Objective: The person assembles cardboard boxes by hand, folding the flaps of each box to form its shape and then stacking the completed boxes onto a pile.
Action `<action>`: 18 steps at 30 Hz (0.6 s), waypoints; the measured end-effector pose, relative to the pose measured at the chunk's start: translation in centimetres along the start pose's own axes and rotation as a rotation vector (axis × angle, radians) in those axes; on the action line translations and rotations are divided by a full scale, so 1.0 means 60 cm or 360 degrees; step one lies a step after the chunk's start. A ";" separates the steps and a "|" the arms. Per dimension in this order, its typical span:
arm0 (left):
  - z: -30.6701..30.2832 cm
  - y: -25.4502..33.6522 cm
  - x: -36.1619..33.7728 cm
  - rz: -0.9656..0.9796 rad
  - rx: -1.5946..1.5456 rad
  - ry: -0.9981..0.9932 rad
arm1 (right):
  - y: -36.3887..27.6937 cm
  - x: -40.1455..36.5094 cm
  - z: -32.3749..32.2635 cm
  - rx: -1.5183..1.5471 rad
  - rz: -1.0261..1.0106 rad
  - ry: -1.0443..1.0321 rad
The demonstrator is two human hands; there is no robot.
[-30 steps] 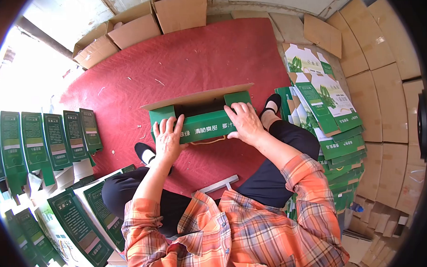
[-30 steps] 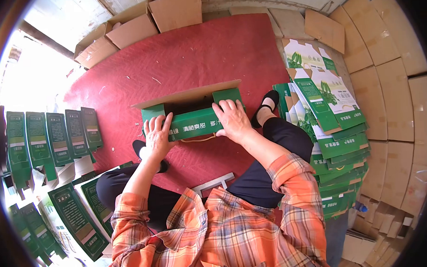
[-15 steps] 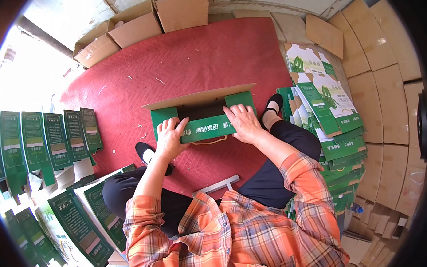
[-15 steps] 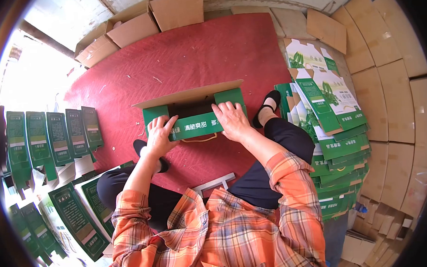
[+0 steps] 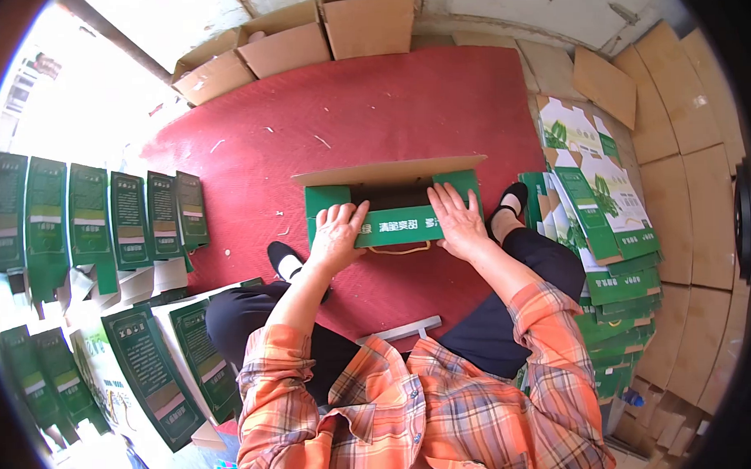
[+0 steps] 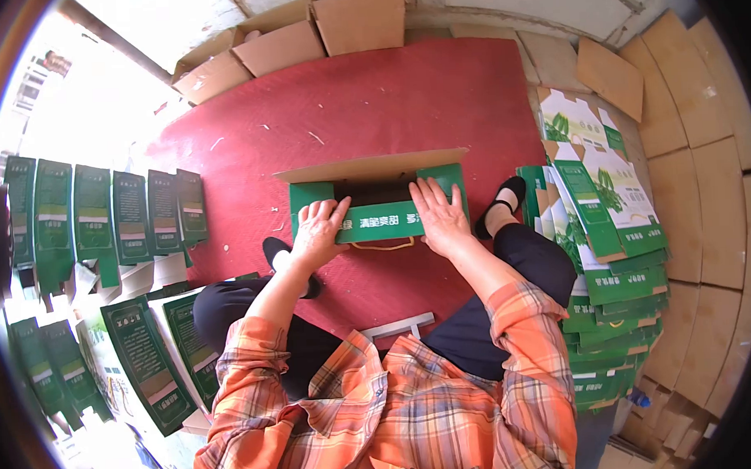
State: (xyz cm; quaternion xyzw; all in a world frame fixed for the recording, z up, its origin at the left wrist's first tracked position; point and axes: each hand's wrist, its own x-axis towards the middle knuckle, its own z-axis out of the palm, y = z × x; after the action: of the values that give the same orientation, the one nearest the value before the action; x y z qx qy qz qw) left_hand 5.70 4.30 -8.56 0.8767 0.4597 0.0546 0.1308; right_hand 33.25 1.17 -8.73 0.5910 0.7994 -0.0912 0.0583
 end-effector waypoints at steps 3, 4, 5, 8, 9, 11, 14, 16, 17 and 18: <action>0.001 0.001 0.000 0.0031 -0.0007 0.0040 | -0.005 -0.003 -0.032 0.0101 0.0034 -0.0082; 0.002 0.002 0.001 0.0012 -0.0039 0.0041 | -0.004 -0.005 -0.042 0.0165 0.0075 -0.0094; 0.003 0.004 0.003 -0.0004 -0.0074 0.0044 | 0.001 -0.007 -0.052 0.0227 0.0118 -0.0106; -0.015 0.014 0.010 -0.0181 -0.0122 -0.0016 | 0.033 -0.010 -0.081 0.0458 0.0078 0.0405; -0.021 0.017 0.010 -0.0195 -0.0110 -0.0011 | 0.054 -0.009 -0.084 0.0564 0.0005 0.0654; -0.039 0.015 0.011 -0.0378 -0.0182 0.0063 | 0.076 -0.011 -0.107 0.0785 0.0044 0.0988; -0.065 0.006 0.004 -0.0536 -0.0419 0.0363 | 0.097 -0.018 -0.144 0.1167 0.0296 0.1152; -0.119 0.012 -0.007 -0.0617 -0.0589 0.0595 | 0.113 -0.018 -0.148 0.1421 0.0467 0.1133; -0.138 0.007 -0.017 -0.0632 -0.0594 0.0774 | 0.119 -0.018 -0.146 0.1505 0.0524 0.1110; -0.164 0.000 -0.031 -0.0631 -0.0862 0.0924 | 0.120 -0.019 -0.146 0.1550 0.0491 0.1128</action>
State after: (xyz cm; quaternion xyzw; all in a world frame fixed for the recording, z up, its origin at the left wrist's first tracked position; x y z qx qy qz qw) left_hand 2.51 4.52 0.94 0.6541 0.6058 0.3907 0.2291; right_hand 40.56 4.04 -0.50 0.6527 0.5422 -0.2342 -0.4745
